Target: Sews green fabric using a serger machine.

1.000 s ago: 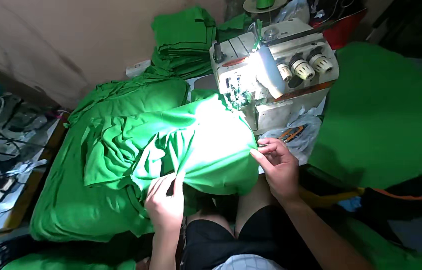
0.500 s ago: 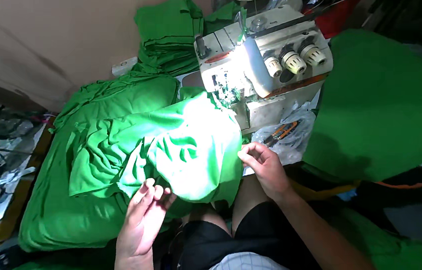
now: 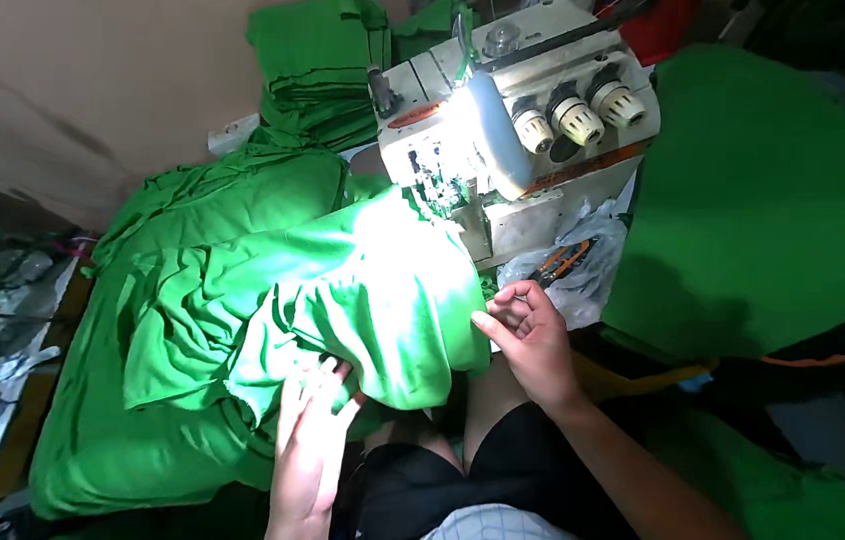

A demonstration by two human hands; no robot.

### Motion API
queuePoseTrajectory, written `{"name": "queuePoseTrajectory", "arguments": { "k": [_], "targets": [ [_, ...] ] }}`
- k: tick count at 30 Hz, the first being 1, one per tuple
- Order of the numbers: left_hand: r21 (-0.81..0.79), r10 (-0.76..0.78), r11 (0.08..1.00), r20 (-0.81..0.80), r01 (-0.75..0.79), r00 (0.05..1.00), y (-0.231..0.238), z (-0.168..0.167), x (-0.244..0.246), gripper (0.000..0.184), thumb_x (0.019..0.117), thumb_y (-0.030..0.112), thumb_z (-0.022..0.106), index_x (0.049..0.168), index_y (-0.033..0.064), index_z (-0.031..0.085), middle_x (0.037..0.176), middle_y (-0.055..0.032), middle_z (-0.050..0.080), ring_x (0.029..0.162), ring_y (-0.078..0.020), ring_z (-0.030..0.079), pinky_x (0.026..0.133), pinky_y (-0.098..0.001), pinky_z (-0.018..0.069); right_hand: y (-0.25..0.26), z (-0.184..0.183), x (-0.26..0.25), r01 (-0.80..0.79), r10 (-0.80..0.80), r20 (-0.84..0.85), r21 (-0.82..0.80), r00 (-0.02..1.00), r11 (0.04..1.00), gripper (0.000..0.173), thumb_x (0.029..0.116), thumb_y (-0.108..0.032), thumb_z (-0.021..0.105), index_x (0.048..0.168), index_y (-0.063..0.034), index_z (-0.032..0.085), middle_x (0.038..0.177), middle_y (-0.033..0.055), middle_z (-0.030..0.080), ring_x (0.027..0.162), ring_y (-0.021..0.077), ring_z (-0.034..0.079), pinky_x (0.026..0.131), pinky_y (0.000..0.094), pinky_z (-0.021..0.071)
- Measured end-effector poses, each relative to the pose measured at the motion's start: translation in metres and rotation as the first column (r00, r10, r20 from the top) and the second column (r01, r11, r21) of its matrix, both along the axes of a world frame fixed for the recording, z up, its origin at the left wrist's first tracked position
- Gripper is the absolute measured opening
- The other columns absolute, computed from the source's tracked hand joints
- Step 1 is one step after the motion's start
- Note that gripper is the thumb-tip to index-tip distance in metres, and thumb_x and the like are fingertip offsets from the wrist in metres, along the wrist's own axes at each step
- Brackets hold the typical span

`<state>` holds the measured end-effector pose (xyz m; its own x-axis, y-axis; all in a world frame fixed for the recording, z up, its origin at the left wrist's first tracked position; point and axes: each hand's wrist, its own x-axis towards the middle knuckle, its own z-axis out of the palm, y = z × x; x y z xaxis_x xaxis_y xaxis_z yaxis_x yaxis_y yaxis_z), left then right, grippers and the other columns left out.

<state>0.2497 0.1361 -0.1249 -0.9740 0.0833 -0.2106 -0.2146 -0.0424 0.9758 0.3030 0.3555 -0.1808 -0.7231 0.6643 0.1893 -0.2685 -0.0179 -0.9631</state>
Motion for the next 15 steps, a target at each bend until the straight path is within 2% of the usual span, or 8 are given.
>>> {"name": "queuePoseTrajectory", "arguments": {
  "k": [2, 5, 7, 9, 11, 12, 13, 15],
  "targets": [
    [0.13, -0.024, 0.991, 0.094, 0.012, 0.995, 0.002, 0.007, 0.007, 0.043, 0.105, 0.01, 0.035, 0.147, 0.0043, 0.032, 0.125, -0.0071, 0.062, 0.108, -0.0183, 0.068, 0.083, -0.0402, 0.061, -0.001, 0.0, -0.001, -0.002, 0.002, -0.022, -0.009, 1.0, 1.0, 0.026, 0.0852, 0.001, 0.072, 0.104, -0.0021, 0.055, 0.089, -0.0012, 0.072, 0.081, 0.0008, 0.071, 0.076, 0.0176, 0.0598],
    [0.248, -0.055, 0.968, 0.122, 0.024, 0.991, 0.0, 0.017, 0.007, 0.025, 0.1051, 0.016, 0.043, 0.107, 0.0116, 0.068, 0.093, -0.0034, 0.077, 0.083, -0.0129, 0.076, 0.072, -0.0319, 0.0647, 0.0, 0.003, 0.003, -0.006, 0.004, -0.056, -0.027, 0.998, 1.0, 0.025, 0.0854, 0.003, 0.071, 0.104, -0.0041, 0.056, 0.09, -0.0041, 0.072, 0.082, 0.0001, 0.071, 0.077, 0.0183, 0.0604],
    [0.003, -0.043, 0.999, -0.11, 0.043, 0.993, -0.008, 0.024, 0.0, 0.019, 0.1022, 0.007, 0.044, 0.104, 0.0149, 0.062, 0.087, 0.0086, 0.076, 0.08, -0.0008, 0.073, 0.072, -0.0209, 0.0624, 0.005, 0.008, 0.007, -0.021, 0.017, -0.081, -0.051, 0.997, 0.998, 0.025, 0.0859, 0.004, 0.069, 0.104, -0.0064, 0.056, 0.091, -0.0069, 0.072, 0.082, -0.0003, 0.07, 0.078, 0.0188, 0.0607],
    [-0.399, -0.089, 0.903, -0.534, -0.157, 0.841, -0.021, 0.02, -0.018, 0.007, 0.0924, 0.001, 0.062, 0.097, 0.0048, 0.066, 0.082, 0.013, 0.07, 0.075, 0.0091, 0.065, 0.069, -0.0105, 0.055, 0.008, 0.011, 0.01, -0.053, 0.046, -0.092, -0.073, 0.995, 0.996, 0.026, 0.0854, 0.005, 0.069, 0.103, -0.0082, 0.056, 0.09, -0.0079, 0.072, 0.082, -0.0006, 0.07, 0.078, 0.0185, 0.0606],
    [-0.608, -0.245, 0.636, -0.743, -0.475, 0.622, -0.03, 0.017, -0.037, 0.028, 0.0893, 0.013, 0.074, 0.08, -0.0117, 0.065, 0.066, -0.0064, 0.061, 0.06, 0.0069, 0.053, 0.06, -0.0104, 0.0439, 0.005, 0.012, 0.01, -0.097, 0.091, -0.099, -0.064, 0.991, 0.993, 0.025, 0.0844, 0.005, 0.07, 0.102, -0.0073, 0.056, 0.089, -0.0067, 0.072, 0.081, -0.0001, 0.07, 0.077, 0.0186, 0.0604],
    [-0.644, -0.291, 0.548, -0.745, -0.534, 0.6, -0.03, 0.016, -0.042, 0.035, 0.0911, 0.017, 0.073, 0.078, -0.0133, 0.063, 0.063, -0.011, 0.059, 0.057, 0.0045, 0.05, 0.058, -0.012, 0.042, 0.001, 0.012, 0.009, -0.111, 0.105, -0.114, -0.055, 0.988, 0.992, 0.024, 0.0844, 0.005, 0.071, 0.101, -0.0063, 0.057, 0.09, -0.0058, 0.071, 0.081, 0.0001, 0.069, 0.077, 0.0184, 0.0602],
    [-0.649, -0.289, 0.534, -0.743, -0.542, 0.604, -0.029, 0.016, -0.046, 0.036, 0.0922, 0.017, 0.072, 0.076, -0.0133, 0.061, 0.062, -0.01, 0.056, 0.056, 0.0048, 0.047, 0.057, -0.0119, 0.0397, -0.003, 0.013, 0.008, -0.112, 0.104, -0.134, -0.054, 0.986, 0.992, 0.023, 0.0845, 0.005, 0.071, 0.099, -0.006, 0.057, 0.09, -0.005, 0.07, 0.081, 0.0005, 0.07, 0.076, 0.0186, 0.0604],
    [-0.555, -0.155, 0.706, -0.728, -0.44, 0.668, -0.024, 0.011, -0.052, 0.023, 0.0944, 0.009, 0.066, 0.078, -0.0067, 0.06, 0.065, 0.0035, 0.052, 0.06, 0.0112, 0.047, 0.059, -0.0078, 0.0407, -0.009, 0.015, 0.007, -0.098, 0.086, -0.18, -0.056, 0.98, 0.994, 0.022, 0.0845, 0.005, 0.071, 0.098, -0.0062, 0.057, 0.09, -0.0045, 0.07, 0.082, 0.001, 0.07, 0.077, 0.0187, 0.0605]
  ]
}}
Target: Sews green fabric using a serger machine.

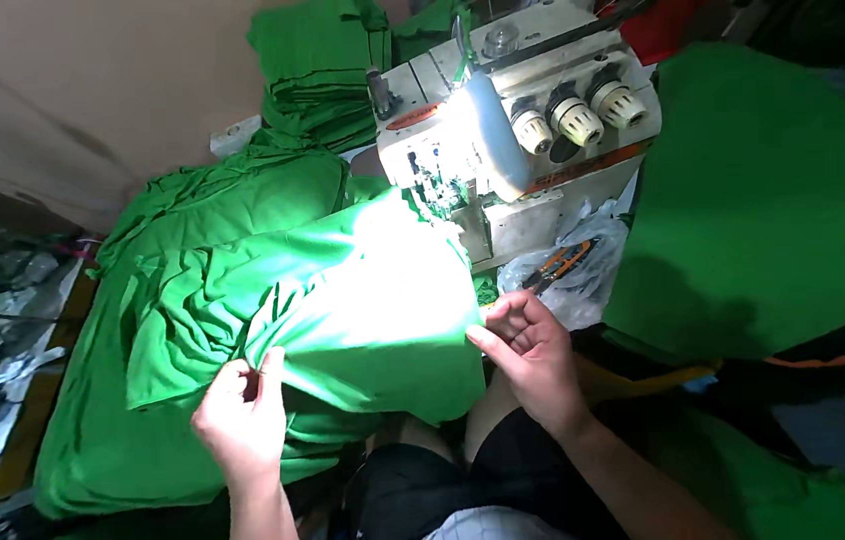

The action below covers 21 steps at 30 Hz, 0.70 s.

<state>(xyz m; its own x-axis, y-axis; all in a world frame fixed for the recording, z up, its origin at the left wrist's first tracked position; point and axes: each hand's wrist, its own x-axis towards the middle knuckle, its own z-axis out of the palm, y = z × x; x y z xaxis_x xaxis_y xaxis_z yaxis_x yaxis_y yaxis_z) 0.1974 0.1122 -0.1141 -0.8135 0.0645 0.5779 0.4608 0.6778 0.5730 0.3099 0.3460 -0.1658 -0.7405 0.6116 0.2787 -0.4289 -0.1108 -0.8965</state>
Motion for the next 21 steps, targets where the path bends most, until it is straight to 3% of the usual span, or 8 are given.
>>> {"name": "queuePoseTrajectory", "arguments": {
  "k": [2, 4, 6, 8, 10, 11, 14, 21],
  "targets": [
    [0.434, -0.186, 0.9, 0.294, 0.042, 0.937, 0.007, 0.002, 0.005, 0.017, 0.1052, 0.005, 0.044, 0.098, 0.0074, 0.059, 0.083, 0.0131, 0.066, 0.078, 0.0055, 0.065, 0.073, -0.0162, 0.0571, -0.001, 0.001, 0.0, 0.025, -0.024, -0.036, 0.016, 0.999, 1.0, 0.022, 0.0842, 0.006, 0.07, 0.098, -0.0061, 0.058, 0.09, -0.0053, 0.069, 0.083, 0.0006, 0.069, 0.077, 0.0183, 0.0607],
    [0.662, -0.331, 0.747, 0.451, -0.062, 0.829, 0.019, 0.007, 0.018, 0.028, 0.1104, 0.014, 0.029, 0.117, 0.0081, 0.056, 0.1, 0.0063, 0.073, 0.094, -0.0044, 0.071, 0.084, -0.0281, 0.0617, 0.004, 0.0, 0.003, 0.06, -0.058, -0.037, 0.057, 0.998, 0.997, 0.022, 0.0842, 0.005, 0.071, 0.098, -0.0066, 0.059, 0.09, -0.0074, 0.07, 0.083, -0.0006, 0.069, 0.078, 0.0182, 0.061],
    [0.562, -0.297, 0.827, 0.442, -0.004, 0.846, 0.026, 0.0, 0.037, 0.038, 0.1035, 0.012, 0.042, 0.139, -0.0011, 0.039, 0.115, 0.0046, 0.061, 0.101, 0.0025, 0.064, 0.086, -0.0204, 0.057, 0.015, 0.0, 0.009, 0.091, -0.09, -0.016, 0.086, 0.996, 0.992, 0.021, 0.0857, 0.002, 0.071, 0.099, -0.0094, 0.06, 0.091, -0.0098, 0.07, 0.082, -0.0015, 0.069, 0.077, 0.018, 0.0605],
    [0.419, -0.267, 0.893, 0.202, 0.163, 0.942, 0.026, -0.014, 0.046, 0.075, 0.091, 0.011, 0.067, 0.146, -0.0148, 0.023, 0.137, -0.0061, 0.048, 0.116, 0.0054, 0.057, 0.094, -0.0147, 0.0521, 0.024, 0.0, 0.012, 0.1, -0.1, -0.007, 0.073, 0.995, 0.992, 0.023, 0.0853, 0.002, 0.07, 0.1, -0.0111, 0.059, 0.09, -0.0095, 0.071, 0.082, -0.0003, 0.069, 0.077, 0.0185, 0.0605],
    [0.3, -0.247, 0.917, -0.085, 0.261, 0.965, 0.017, -0.016, 0.038, 0.081, 0.092, 0.009, 0.07, 0.15, -0.0135, 0.018, 0.154, -0.0142, 0.036, 0.133, -0.0035, 0.049, 0.107, -0.0228, 0.0476, 0.023, 0.001, 0.012, 0.078, -0.078, -0.002, 0.069, 0.997, 0.995, 0.024, 0.0843, 0.003, 0.071, 0.1, -0.0103, 0.059, 0.09, -0.0088, 0.071, 0.081, 0.0, 0.07, 0.076, 0.0181, 0.0608],
    [0.257, -0.229, 0.929, -0.167, 0.267, 0.959, 0.014, -0.013, 0.032, 0.07, 0.0951, 0.007, 0.066, 0.148, -0.0119, 0.025, 0.153, -0.0122, 0.04, 0.133, -0.0038, 0.05, 0.108, -0.024, 0.0474, 0.018, 0.002, 0.012, 0.063, -0.064, 0.002, 0.071, 0.998, 0.995, 0.024, 0.0842, 0.003, 0.071, 0.099, -0.0098, 0.059, 0.089, -0.0091, 0.071, 0.081, -0.0007, 0.069, 0.075, 0.0176, 0.0606],
    [0.173, -0.206, 0.954, -0.212, 0.245, 0.955, 0.013, -0.009, 0.018, 0.02, 0.1008, 0.002, 0.054, 0.112, -0.008, 0.066, 0.114, 0.0028, 0.071, 0.108, 0.0072, 0.062, 0.094, -0.0146, 0.0507, 0.005, -0.002, 0.009, 0.065, -0.065, 0.002, 0.04, 0.998, 0.997, 0.025, 0.0826, 0.006, 0.071, 0.098, -0.0088, 0.058, 0.089, -0.0085, 0.07, 0.081, -0.0018, 0.069, 0.074, 0.0164, 0.0603],
    [0.168, -0.245, 0.948, -0.152, 0.269, 0.958, 0.017, -0.011, 0.011, 0.025, 0.1016, 0.003, 0.05, 0.116, -0.0127, 0.064, 0.118, -0.0016, 0.07, 0.111, 0.007, 0.061, 0.097, -0.0142, 0.0502, 0.006, -0.008, 0.0, 0.1, -0.101, 0.025, 0.026, 0.995, 0.995, 0.025, 0.0821, 0.006, 0.071, 0.097, -0.0089, 0.057, 0.087, -0.0083, 0.07, 0.078, -0.0017, 0.069, 0.073, 0.0158, 0.0597]
  ]
}}
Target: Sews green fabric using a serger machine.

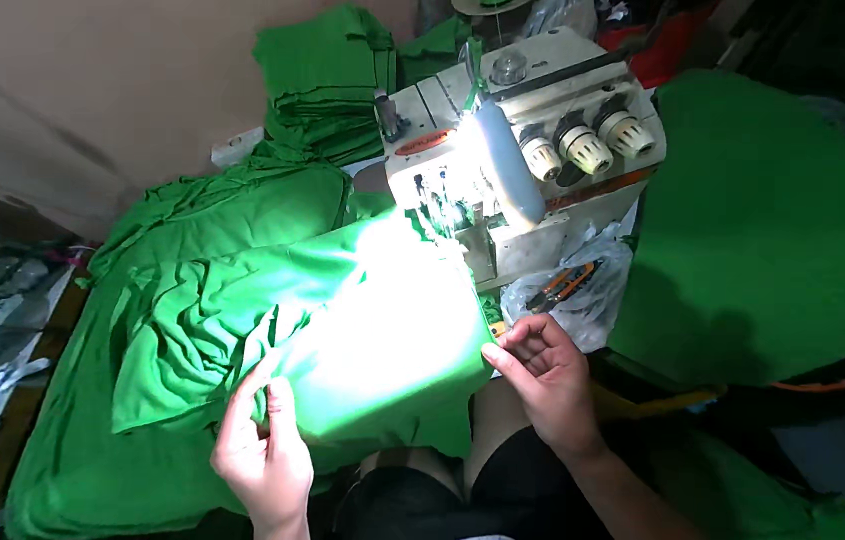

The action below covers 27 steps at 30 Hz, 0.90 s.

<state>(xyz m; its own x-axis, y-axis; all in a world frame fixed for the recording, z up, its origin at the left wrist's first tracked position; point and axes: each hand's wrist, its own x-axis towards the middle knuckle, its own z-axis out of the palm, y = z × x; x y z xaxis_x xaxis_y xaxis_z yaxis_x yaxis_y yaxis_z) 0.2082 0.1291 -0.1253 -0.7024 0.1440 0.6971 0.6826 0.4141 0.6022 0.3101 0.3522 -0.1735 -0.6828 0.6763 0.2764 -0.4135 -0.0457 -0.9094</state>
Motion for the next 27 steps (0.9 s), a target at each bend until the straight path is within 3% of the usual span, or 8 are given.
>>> {"name": "queuePoseTrajectory", "arguments": {
  "k": [4, 9, 16, 23, 26, 27],
  "targets": [
    [0.014, -0.013, 1.0, 0.005, 0.013, 1.0, 0.002, -0.002, -0.014, 0.025, 0.102, 0.004, 0.051, 0.116, -0.0137, 0.063, 0.12, -0.0057, 0.07, 0.114, 0.0028, 0.062, 0.098, -0.0171, 0.0512, 0.003, 0.002, -0.009, -0.001, 0.001, 0.012, 0.018, 1.0, 1.0, 0.024, 0.0828, 0.007, 0.07, 0.096, -0.0082, 0.057, 0.085, -0.0071, 0.07, 0.078, -0.0012, 0.069, 0.073, 0.016, 0.0597],
    [0.048, 0.0, 0.999, 0.034, -0.002, 0.999, 0.007, -0.002, -0.035, 0.025, 0.1, 0.002, 0.052, 0.115, -0.0155, 0.063, 0.112, -0.0065, 0.071, 0.105, 0.005, 0.063, 0.093, -0.0151, 0.0523, 0.004, 0.007, -0.022, 0.008, -0.009, 0.021, 0.037, 1.0, 0.999, 0.024, 0.0826, 0.007, 0.07, 0.095, -0.0063, 0.056, 0.083, -0.0054, 0.069, 0.074, -0.0009, 0.068, 0.07, 0.0158, 0.0595],
    [0.05, -0.022, 0.999, 0.043, 0.02, 0.999, 0.008, 0.0, -0.045, 0.027, 0.0994, 0.002, 0.053, 0.118, -0.0162, 0.061, 0.112, -0.0046, 0.07, 0.102, 0.0077, 0.062, 0.09, -0.013, 0.0515, 0.008, 0.013, -0.034, 0.055, -0.057, 0.019, 0.076, 0.998, 0.996, 0.025, 0.0824, 0.007, 0.071, 0.094, -0.0075, 0.054, 0.08, -0.006, 0.069, 0.072, -0.0025, 0.068, 0.069, 0.0148, 0.0587],
    [-0.009, 0.042, 0.999, 0.138, -0.041, 0.989, 0.021, 0.011, -0.084, 0.03, 0.103, 0.007, 0.054, 0.128, -0.0079, 0.062, 0.12, -0.0118, 0.067, 0.1, 0.0023, 0.06, 0.089, -0.0159, 0.0491, 0.02, 0.02, -0.072, 0.175, -0.191, 0.035, 0.261, 0.981, 0.949, 0.024, 0.0824, -0.001, 0.074, 0.094, -0.0077, 0.054, 0.068, -0.0086, 0.049, 0.055, -0.0065, 0.045, 0.053, 0.0086, 0.0401],
    [-0.044, 0.059, 0.998, 0.202, -0.052, 0.978, 0.026, 0.012, -0.098, 0.032, 0.1044, 0.012, 0.054, 0.131, -0.0036, 0.063, 0.12, -0.0141, 0.066, 0.102, -0.0059, 0.061, 0.091, -0.0221, 0.0493, 0.022, 0.019, -0.08, 0.213, -0.232, 0.035, 0.281, 0.972, 0.936, 0.02, 0.0853, -0.005, 0.075, 0.09, -0.0087, 0.055, 0.066, -0.0086, 0.047, 0.053, -0.0067, 0.043, 0.051, 0.0084, 0.0383],
    [-0.063, 0.049, 0.997, 0.212, -0.036, 0.976, 0.024, 0.012, -0.1, 0.034, 0.1047, 0.013, 0.054, 0.134, -0.0039, 0.061, 0.126, -0.0168, 0.065, 0.109, -0.0101, 0.062, 0.095, -0.0258, 0.0494, 0.021, 0.018, -0.079, 0.223, -0.244, 0.042, 0.28, 0.969, 0.934, 0.018, 0.0877, -0.006, 0.073, 0.089, -0.0087, 0.055, 0.067, -0.0088, 0.048, 0.054, -0.0071, 0.043, 0.052, 0.0081, 0.0389]
  ]
}}
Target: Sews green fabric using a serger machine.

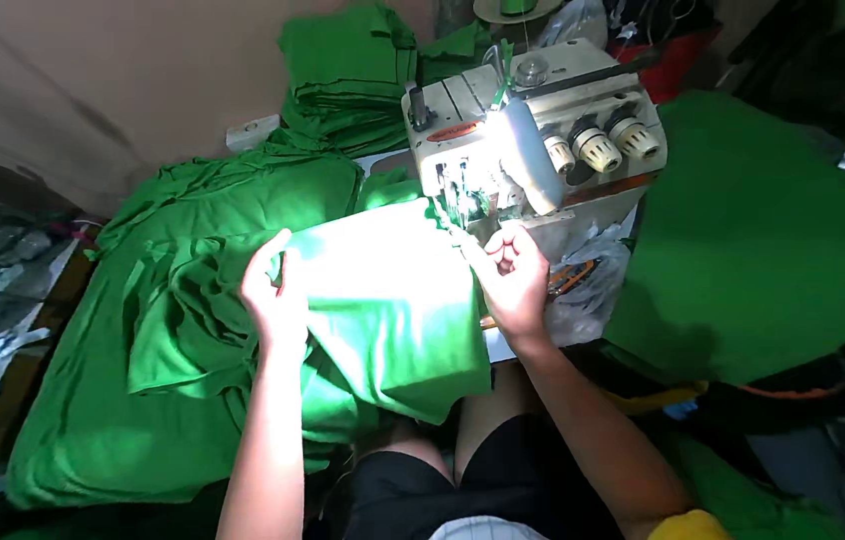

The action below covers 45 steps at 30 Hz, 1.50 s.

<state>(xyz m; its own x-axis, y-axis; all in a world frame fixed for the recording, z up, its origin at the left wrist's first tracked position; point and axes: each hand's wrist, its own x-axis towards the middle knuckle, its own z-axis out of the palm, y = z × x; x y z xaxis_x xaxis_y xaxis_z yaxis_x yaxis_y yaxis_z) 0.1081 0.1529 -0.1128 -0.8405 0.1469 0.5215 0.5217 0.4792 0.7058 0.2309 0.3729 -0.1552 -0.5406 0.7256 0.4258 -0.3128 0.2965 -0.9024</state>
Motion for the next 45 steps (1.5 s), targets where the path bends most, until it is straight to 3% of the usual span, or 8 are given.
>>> {"name": "queuePoseTrajectory", "arguments": {
  "k": [8, 10, 13, 16, 27, 35, 40, 45],
  "targets": [
    [0.21, 0.017, 0.977, -0.252, 0.038, 0.968, -0.043, -0.046, 0.118, 0.032, 0.1045, 0.016, 0.051, 0.132, 0.0015, 0.046, 0.123, 0.0017, 0.059, 0.108, -0.0004, 0.058, 0.094, -0.0227, 0.0495, -0.041, -0.032, 0.077, -0.238, 0.278, 0.16, -0.233, 0.947, 0.943, 0.027, 0.1039, -0.009, 0.049, 0.12, 0.0095, 0.059, 0.094, 0.0048, 0.068, 0.082, -0.0017, 0.063, 0.076, 0.0164, 0.0535],
    [0.228, -0.074, 0.97, -0.041, 0.081, 0.996, -0.039, -0.085, 0.17, 0.025, 0.1011, 0.021, 0.056, 0.124, 0.0135, 0.051, 0.111, 0.0133, 0.062, 0.1, 0.0066, 0.06, 0.085, -0.0146, 0.0507, -0.053, -0.042, 0.101, -0.282, 0.342, 0.199, -0.276, 0.919, 0.919, 0.025, 0.1028, -0.008, 0.049, 0.113, 0.0095, 0.064, 0.09, 0.0019, 0.07, 0.081, -0.0055, 0.063, 0.076, 0.0142, 0.0526],
    [0.333, -0.112, 0.939, 0.542, -0.091, 0.833, -0.025, -0.125, 0.206, 0.057, 0.0941, 0.019, 0.063, 0.136, -0.0144, 0.041, 0.128, -0.0176, 0.057, 0.112, -0.0091, 0.062, 0.09, -0.0238, 0.0538, -0.062, -0.069, 0.127, -0.315, 0.381, 0.216, -0.286, 0.899, 0.905, 0.025, 0.1016, -0.006, 0.05, 0.107, 0.0095, 0.069, 0.097, 0.0047, 0.073, 0.091, -0.004, 0.067, 0.087, 0.0159, 0.0549],
    [0.461, -0.214, 0.861, 0.713, -0.216, 0.668, -0.004, -0.131, 0.193, 0.063, 0.0932, 0.011, 0.064, 0.143, -0.0117, 0.034, 0.136, -0.0169, 0.055, 0.121, -0.0102, 0.058, 0.1, -0.0251, 0.0502, -0.063, -0.093, 0.135, -0.303, 0.389, 0.282, -0.304, 0.877, 0.903, 0.024, 0.1013, -0.007, 0.052, 0.107, 0.0101, 0.069, 0.095, 0.0066, 0.073, 0.088, -0.0031, 0.067, 0.083, 0.0161, 0.0552],
    [0.295, 0.04, 0.932, 0.494, -0.211, 0.869, -0.015, -0.159, 0.191, 0.024, 0.097, 0.003, 0.062, 0.073, 0.001, 0.066, 0.064, 0.0083, 0.06, 0.062, 0.0077, 0.055, 0.064, -0.0119, 0.0477, -0.063, -0.112, 0.142, -0.195, 0.236, 0.244, -0.18, 0.941, 0.964, 0.011, 0.0886, -0.004, 0.07, 0.089, 0.0058, 0.075, 0.089, 0.0059, 0.076, 0.084, -0.0046, 0.068, 0.083, 0.0134, 0.0548],
    [0.436, -0.228, 0.9, 0.485, -0.008, 0.844, -0.016, -0.135, 0.217, 0.057, 0.0859, 0.006, 0.071, 0.129, -0.018, 0.042, 0.108, -0.0087, 0.068, 0.097, 0.0004, 0.068, 0.088, -0.0197, 0.0574, -0.061, -0.094, 0.16, -0.187, 0.226, 0.267, -0.162, 0.937, 0.969, 0.01, 0.0859, -0.006, 0.072, 0.089, 0.0031, 0.075, 0.086, 0.001, 0.076, 0.08, -0.0063, 0.068, 0.077, 0.0121, 0.0557],
    [0.431, -0.091, 0.901, 0.269, -0.035, 0.959, -0.011, -0.145, 0.242, 0.067, 0.0874, -0.008, 0.063, 0.144, -0.0117, 0.027, 0.093, 0.0134, 0.073, 0.081, 0.0104, 0.067, 0.075, -0.0132, 0.0571, -0.061, -0.082, 0.174, -0.182, 0.246, 0.196, -0.297, 0.949, 0.938, 0.011, 0.0848, 0.001, 0.072, 0.091, -0.0052, 0.078, 0.086, -0.0093, 0.077, 0.079, -0.0059, 0.07, 0.076, 0.0143, 0.0588],
    [0.291, -0.018, 0.956, -0.03, 0.026, 0.999, -0.008, -0.148, 0.229, 0.009, 0.1023, 0.011, 0.057, 0.111, 0.0135, 0.06, 0.108, 0.0153, 0.067, 0.103, 0.0156, 0.058, 0.091, -0.0072, 0.0476, -0.061, -0.075, 0.163, -0.19, 0.247, 0.153, -0.314, 0.957, 0.93, 0.012, 0.087, 0.0, 0.071, 0.095, -0.0069, 0.077, 0.088, -0.0085, 0.077, 0.08, -0.0036, 0.071, 0.075, 0.0156, 0.0597]
  ]
}}
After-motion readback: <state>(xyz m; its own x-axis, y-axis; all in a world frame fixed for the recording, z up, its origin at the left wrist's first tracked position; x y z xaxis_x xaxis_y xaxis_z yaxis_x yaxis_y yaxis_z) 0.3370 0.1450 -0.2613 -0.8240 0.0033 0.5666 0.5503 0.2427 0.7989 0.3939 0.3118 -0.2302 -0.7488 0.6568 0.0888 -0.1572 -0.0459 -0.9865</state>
